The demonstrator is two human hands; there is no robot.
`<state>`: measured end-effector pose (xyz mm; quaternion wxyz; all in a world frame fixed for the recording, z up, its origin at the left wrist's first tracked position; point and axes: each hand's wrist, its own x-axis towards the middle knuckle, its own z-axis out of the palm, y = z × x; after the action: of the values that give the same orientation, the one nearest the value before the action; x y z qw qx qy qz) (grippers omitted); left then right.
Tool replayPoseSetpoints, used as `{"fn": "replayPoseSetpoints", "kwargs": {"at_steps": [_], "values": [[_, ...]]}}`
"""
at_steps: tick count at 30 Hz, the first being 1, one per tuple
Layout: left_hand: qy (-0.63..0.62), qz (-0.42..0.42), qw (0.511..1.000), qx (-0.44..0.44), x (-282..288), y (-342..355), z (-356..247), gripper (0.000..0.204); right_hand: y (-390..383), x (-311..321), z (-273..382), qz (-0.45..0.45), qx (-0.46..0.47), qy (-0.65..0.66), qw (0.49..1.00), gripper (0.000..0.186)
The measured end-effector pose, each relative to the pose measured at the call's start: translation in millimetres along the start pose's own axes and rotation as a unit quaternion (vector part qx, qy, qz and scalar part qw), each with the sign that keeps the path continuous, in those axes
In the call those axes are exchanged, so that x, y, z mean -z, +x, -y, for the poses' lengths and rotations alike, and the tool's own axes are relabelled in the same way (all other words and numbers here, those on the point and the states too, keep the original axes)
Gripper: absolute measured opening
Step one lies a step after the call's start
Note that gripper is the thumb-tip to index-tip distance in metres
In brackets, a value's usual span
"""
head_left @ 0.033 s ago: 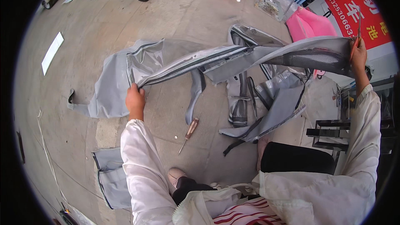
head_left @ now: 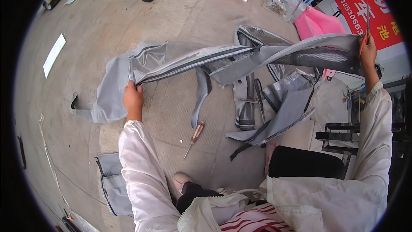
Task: The person uses scissors to cut a large piece of gray fabric laid out on the ground. They repeatedly reposition the fabric and cut along seams and edges, separating sections of the material.
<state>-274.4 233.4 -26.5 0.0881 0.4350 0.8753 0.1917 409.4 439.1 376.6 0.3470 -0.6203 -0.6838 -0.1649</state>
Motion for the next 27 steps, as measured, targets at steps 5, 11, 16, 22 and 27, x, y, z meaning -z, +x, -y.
{"fn": "replayPoseSetpoints", "kwargs": {"at_steps": [5,11,16,22,27], "values": [[0.017,-0.278,0.960,-0.019,175.8,56.2,-10.5,0.027,24.8,-11.7,37.6,-0.075,-0.003,-0.009,0.997,0.031],[0.168,-0.426,0.885,-0.090,269.8,-67.7,76.6,0.020,-46.7,-18.5,9.8,0.030,0.050,0.132,0.989,0.026],[0.303,-0.092,0.932,-0.178,210.7,-233.8,146.9,0.053,-196.0,-51.1,18.7,0.241,0.143,-0.036,0.959,0.023],[0.368,0.400,0.838,0.041,108.5,-348.1,206.6,0.028,-328.2,-91.6,24.8,0.505,0.194,-0.027,0.840,0.025],[0.357,0.489,0.795,0.032,89.4,-309.4,96.5,0.031,-372.5,-62.5,122.5,0.644,-0.035,0.068,0.761,0.062]]}}
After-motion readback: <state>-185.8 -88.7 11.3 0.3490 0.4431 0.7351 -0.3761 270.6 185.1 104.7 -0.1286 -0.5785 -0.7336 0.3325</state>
